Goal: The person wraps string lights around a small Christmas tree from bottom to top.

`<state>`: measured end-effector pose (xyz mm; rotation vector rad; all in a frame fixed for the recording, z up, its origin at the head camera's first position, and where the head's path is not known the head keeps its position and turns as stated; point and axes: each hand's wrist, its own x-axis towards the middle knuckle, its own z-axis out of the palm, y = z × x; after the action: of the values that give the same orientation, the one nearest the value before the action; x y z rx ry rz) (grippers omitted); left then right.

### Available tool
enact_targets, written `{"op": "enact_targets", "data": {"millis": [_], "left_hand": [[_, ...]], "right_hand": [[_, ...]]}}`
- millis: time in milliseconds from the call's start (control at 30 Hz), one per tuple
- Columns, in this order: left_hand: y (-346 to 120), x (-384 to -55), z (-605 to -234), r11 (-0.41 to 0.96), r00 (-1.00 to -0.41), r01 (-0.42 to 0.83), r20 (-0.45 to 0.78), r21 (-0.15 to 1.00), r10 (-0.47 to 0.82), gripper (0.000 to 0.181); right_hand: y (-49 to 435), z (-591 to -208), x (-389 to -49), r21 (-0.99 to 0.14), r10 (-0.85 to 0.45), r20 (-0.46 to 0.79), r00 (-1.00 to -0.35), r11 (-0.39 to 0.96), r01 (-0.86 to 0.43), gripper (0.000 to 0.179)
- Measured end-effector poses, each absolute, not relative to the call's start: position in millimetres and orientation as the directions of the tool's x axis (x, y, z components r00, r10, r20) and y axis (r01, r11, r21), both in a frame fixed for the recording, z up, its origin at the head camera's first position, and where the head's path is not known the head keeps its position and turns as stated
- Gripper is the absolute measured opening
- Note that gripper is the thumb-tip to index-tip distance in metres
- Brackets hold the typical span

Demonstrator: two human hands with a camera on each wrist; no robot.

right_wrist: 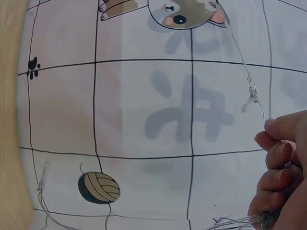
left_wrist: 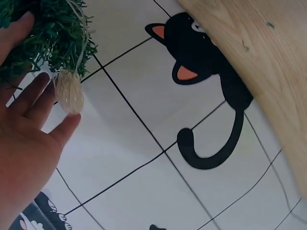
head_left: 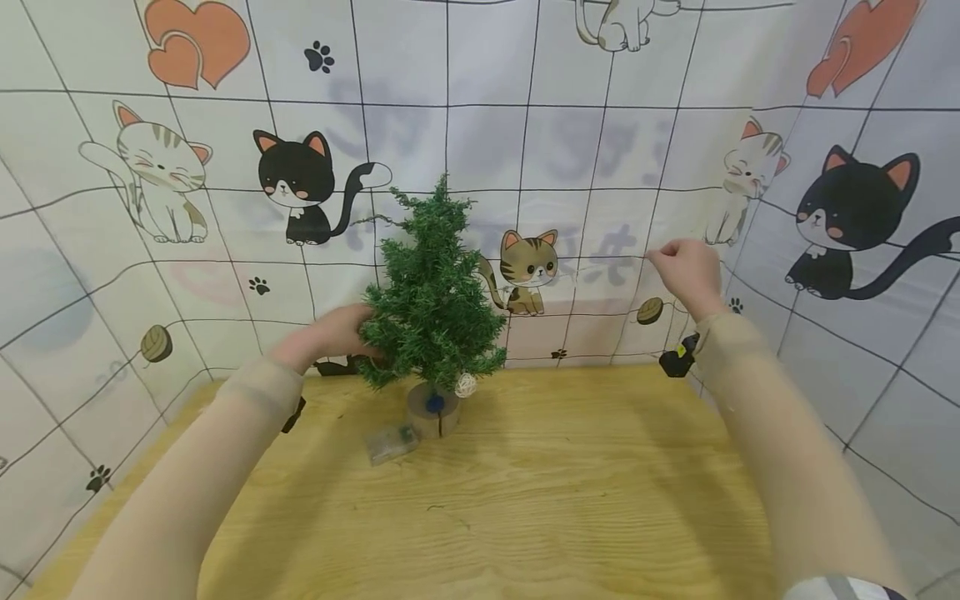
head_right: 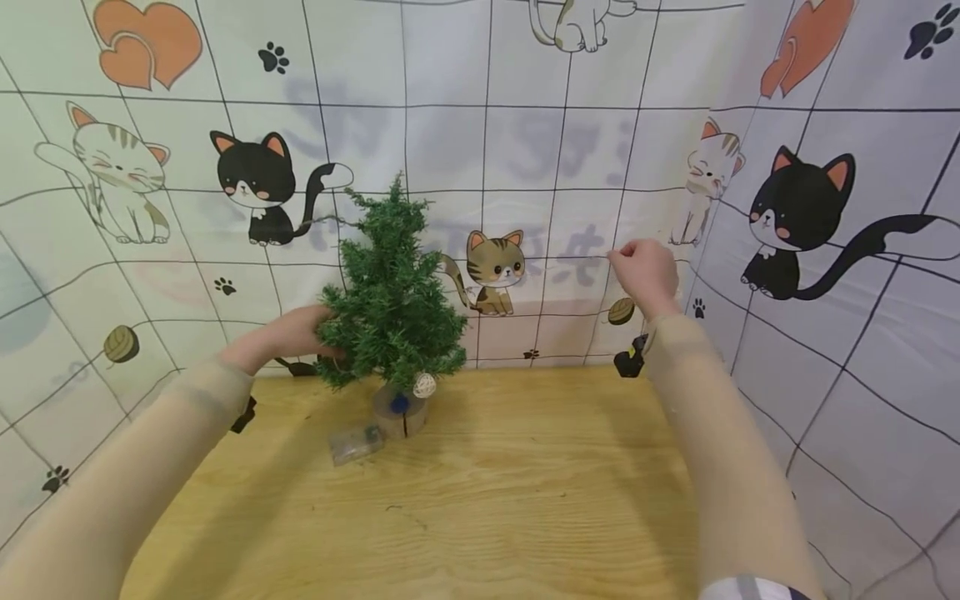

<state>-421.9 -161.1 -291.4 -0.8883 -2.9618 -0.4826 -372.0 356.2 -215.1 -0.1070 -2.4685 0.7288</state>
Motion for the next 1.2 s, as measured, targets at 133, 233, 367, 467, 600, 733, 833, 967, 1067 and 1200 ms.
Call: {"op": "enact_targets", "data": {"millis": [133, 233, 367, 467, 600, 733, 833, 967, 1067, 1200], "left_hand": [[-163, -417, -292, 0.776, -0.853, 0.512, 0.108, 0.368, 0.511, 0.069], [-162, -410, -290, 0.782, -0.857, 0.506, 0.112, 0.365, 0.503, 0.072], [-160, -401, -286, 0.79, -0.855, 0.513, 0.115, 0.337, 0.506, 0.079], [-161, -395, -283, 0.783, -0.847, 0.525, 0.118, 0.334, 0.518, 0.079], [-165, -388, -278, 0.766, -0.826, 0.56, 0.149, 0.314, 0.543, 0.078], [-170, -379, -269, 0.754, -0.815, 0.578, 0.178, 0.311, 0.552, 0.075], [-175, -371, -261, 0.759, -0.822, 0.569, 0.192, 0.318, 0.536, 0.07], [-182, -359, -251, 0.765, -0.832, 0.555, 0.238, 0.326, 0.502, 0.056], [-185, -350, -245, 0.765, -0.827, 0.556, 0.305, 0.325, 0.472, 0.042], [-185, -340, -239, 0.765, -0.807, 0.566, 0.395, 0.307, 0.439, 0.033]], "right_hand": [[360, -208, -366, -0.519, 0.247, 0.509, -0.825, 0.852, -0.065, 0.049], [363, -202, -360, -0.518, 0.264, 0.528, -0.807, 0.853, -0.06, 0.05], [365, -191, -349, -0.533, 0.282, 0.562, -0.778, 0.842, -0.079, 0.05], [363, -182, -339, -0.56, 0.297, 0.569, -0.767, 0.823, -0.097, 0.05], [358, -173, -328, -0.586, 0.308, 0.565, -0.766, 0.803, -0.11, 0.051], [352, -169, -319, -0.584, 0.298, 0.578, -0.76, 0.801, -0.129, 0.051], [346, -168, -312, -0.576, 0.284, 0.596, -0.751, 0.803, -0.153, 0.051], [336, -166, -302, -0.554, 0.251, 0.646, -0.721, 0.804, -0.216, 0.047], [327, -164, -292, -0.527, 0.218, 0.696, -0.685, 0.803, -0.279, 0.043], [314, -162, -278, -0.487, 0.162, 0.746, -0.645, 0.795, -0.363, 0.037]]}}
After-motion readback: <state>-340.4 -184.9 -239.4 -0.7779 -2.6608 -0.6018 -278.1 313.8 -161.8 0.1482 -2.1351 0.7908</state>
